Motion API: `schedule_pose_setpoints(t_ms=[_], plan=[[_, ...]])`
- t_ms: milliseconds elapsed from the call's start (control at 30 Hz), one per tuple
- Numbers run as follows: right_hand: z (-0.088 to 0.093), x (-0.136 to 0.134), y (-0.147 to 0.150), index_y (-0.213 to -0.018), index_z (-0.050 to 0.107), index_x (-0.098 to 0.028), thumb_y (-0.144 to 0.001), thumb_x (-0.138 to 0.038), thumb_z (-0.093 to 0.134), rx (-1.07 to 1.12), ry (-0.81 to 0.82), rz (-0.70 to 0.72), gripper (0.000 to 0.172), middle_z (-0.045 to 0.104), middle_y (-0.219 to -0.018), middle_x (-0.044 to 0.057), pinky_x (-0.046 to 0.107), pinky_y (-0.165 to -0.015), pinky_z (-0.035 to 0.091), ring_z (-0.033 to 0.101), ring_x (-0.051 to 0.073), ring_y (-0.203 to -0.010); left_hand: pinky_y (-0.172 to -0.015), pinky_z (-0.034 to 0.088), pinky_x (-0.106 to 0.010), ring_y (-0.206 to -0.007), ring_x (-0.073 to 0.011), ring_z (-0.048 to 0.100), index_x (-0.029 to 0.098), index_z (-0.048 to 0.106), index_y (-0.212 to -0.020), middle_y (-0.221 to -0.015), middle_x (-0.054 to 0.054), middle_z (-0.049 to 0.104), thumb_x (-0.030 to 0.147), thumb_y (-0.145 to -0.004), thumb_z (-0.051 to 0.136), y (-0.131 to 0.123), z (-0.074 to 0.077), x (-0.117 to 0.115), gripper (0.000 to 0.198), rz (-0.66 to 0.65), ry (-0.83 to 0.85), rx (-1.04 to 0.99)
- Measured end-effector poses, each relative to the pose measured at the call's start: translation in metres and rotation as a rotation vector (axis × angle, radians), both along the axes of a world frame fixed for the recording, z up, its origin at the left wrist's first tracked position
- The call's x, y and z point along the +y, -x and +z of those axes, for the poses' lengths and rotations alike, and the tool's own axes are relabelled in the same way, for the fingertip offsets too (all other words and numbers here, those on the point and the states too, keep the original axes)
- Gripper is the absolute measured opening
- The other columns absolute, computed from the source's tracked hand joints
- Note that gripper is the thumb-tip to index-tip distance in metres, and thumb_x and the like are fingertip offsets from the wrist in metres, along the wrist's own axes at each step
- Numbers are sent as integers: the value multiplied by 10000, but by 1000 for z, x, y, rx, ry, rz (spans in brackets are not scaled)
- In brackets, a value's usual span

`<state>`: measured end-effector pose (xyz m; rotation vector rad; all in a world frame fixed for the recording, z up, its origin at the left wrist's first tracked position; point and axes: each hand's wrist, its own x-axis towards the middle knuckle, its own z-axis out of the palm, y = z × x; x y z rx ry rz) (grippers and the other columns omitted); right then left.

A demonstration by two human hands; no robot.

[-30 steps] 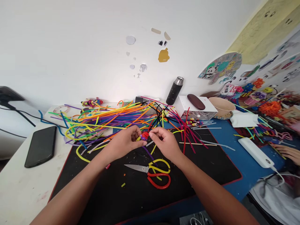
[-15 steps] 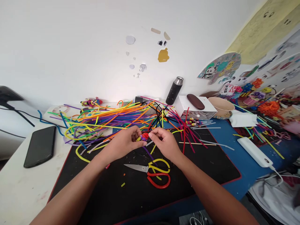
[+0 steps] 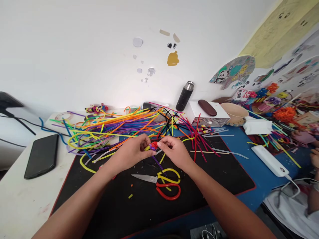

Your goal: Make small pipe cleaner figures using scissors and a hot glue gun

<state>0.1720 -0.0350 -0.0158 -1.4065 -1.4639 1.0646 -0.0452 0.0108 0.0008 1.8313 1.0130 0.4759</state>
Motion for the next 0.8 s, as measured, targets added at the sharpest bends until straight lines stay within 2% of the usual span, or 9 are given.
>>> schedule_pose_setpoints(t_ms=[467, 800], plan=[[1, 0, -1, -844, 647, -212, -918, -466, 703, 8, 32, 24, 270, 604, -713, -32, 275, -593, 389, 505, 139, -611, -630, 378, -299, -684, -182, 523, 250, 555, -929, -744, 46, 561, 526, -860, 722, 0, 3, -1, 330, 2, -62, 88], [-9, 3, -4, -889, 635, -215, -899, -507, 717, -5, 63, 7, 304, 557, -693, -48, 280, -580, 357, 461, 138, -592, -666, 394, -313, -721, -193, 553, 248, 555, -940, -779, 39, 585, 538, -858, 692, -2, 7, -2, 331, -3, -74, 140]])
